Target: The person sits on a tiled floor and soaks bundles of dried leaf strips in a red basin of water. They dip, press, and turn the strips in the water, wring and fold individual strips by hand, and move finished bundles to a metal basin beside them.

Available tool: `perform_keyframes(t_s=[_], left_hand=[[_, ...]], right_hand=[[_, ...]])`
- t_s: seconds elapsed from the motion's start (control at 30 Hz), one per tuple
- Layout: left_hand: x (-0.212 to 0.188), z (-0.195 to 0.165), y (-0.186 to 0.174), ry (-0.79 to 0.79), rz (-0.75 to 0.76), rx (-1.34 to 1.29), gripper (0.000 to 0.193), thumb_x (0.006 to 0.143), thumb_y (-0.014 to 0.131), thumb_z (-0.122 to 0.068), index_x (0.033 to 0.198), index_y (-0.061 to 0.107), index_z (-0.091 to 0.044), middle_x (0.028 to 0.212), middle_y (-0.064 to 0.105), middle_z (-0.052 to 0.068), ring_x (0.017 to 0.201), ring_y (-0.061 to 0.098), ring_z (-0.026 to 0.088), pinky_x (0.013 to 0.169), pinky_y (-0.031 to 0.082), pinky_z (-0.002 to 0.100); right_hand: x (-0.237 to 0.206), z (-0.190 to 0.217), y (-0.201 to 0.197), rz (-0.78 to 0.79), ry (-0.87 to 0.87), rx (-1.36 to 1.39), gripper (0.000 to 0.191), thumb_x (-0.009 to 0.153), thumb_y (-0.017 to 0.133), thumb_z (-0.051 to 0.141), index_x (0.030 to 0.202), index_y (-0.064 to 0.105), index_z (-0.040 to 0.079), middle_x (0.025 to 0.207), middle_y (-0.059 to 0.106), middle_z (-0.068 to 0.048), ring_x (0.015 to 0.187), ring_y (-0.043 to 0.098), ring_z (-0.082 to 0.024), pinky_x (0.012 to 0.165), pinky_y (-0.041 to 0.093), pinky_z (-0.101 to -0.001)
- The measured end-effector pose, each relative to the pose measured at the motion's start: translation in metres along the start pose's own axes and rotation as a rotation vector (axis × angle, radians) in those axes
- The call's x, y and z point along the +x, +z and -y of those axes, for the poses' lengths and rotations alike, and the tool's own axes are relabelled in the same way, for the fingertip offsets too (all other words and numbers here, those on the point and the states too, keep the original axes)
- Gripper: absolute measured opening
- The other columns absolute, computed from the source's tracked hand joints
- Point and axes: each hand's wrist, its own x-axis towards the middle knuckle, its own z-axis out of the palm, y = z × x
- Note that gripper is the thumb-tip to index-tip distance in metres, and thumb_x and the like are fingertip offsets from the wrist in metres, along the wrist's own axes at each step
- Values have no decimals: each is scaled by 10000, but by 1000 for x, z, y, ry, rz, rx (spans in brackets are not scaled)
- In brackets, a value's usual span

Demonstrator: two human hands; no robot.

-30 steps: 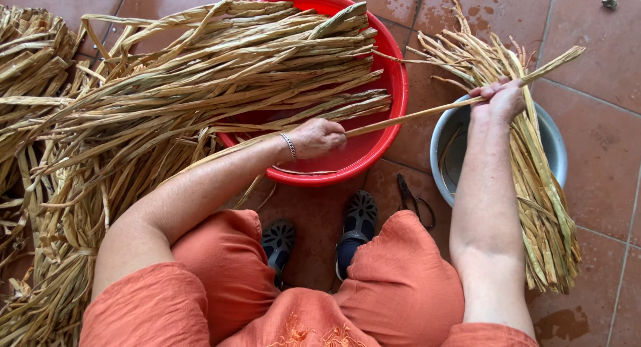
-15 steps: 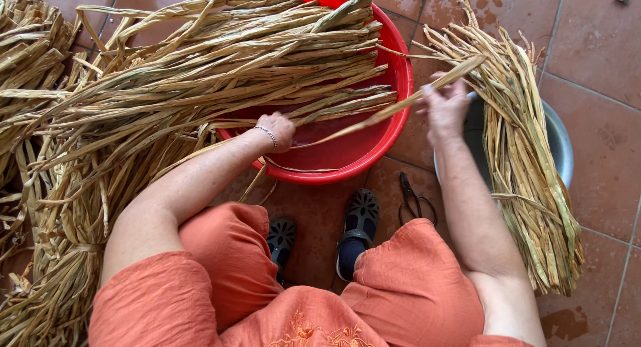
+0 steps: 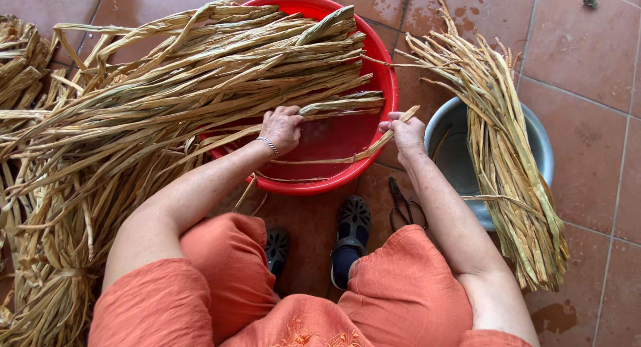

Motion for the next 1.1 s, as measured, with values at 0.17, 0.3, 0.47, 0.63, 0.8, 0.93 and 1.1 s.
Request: perform_keyframes(t_s=[0.17, 0.3, 0.47, 0.63, 0.8, 0.93, 1.1], left_hand=[[-7, -42, -17, 89, -195, -503, 289, 790, 640, 71, 942, 801, -115, 1183, 728, 97, 1053, 726, 265, 889, 605, 356], [-28, -71, -31, 365, -75, -529, 278, 767, 662, 98, 912, 780, -108, 1147, 742, 95, 1050, 726, 268, 884, 608, 349], [-40, -60, -31, 375, 160, -405, 180, 700, 684, 58, 727, 728, -114, 983, 760, 59, 953, 728, 277, 792, 591, 370], [-28, -26, -28, -31, 327, -91, 139, 785, 671, -67, 832, 758, -164, 930, 758, 64, 950, 714, 285, 832, 570, 430], [-7, -36, -21, 34, 243, -343, 466, 821, 758, -192, 1211, 533, -71, 1007, 679, 116, 970, 674, 297, 831, 534, 497], [6, -66, -18, 7, 165, -735, 530, 922, 726, -225, 1343, 440, -77, 987, 672, 113, 926, 668, 255, 815, 559, 446], [9, -68, -38, -124, 45, -623, 355, 926, 718, -139, 1209, 511, -83, 903, 701, 122, 829, 690, 264, 754, 563, 399]], right_hand=[[-11, 2, 13, 158, 166, 182, 294, 1070, 662, 262, 1139, 693, -22, 851, 666, -100, 687, 654, -176, 629, 608, -351], [-25, 12, 29, 265, 339, 321, 374, 1032, 515, 423, 1045, 624, 66, 881, 766, -145, 585, 619, -165, 479, 505, -307], [-28, 34, 30, 207, 69, 305, 187, 982, 574, 250, 1141, 582, 153, 987, 793, -46, 722, 659, -101, 457, 399, -239], [-26, 49, 22, 157, -44, 401, 155, 963, 729, 228, 1065, 657, 136, 942, 773, -11, 676, 576, -61, 458, 394, -204], [-38, 47, 39, 259, -73, 510, 156, 893, 821, 78, 974, 688, 91, 819, 695, -22, 591, 600, -93, 448, 420, -235], [-54, 57, 58, 324, -86, 503, 186, 875, 806, 34, 1021, 695, 63, 815, 695, -23, 572, 613, -101, 458, 446, -220], [-80, 90, 55, 222, -328, 91, 396, 875, 763, -10, 1236, 634, 88, 928, 693, -29, 577, 590, -91, 484, 486, -207]])
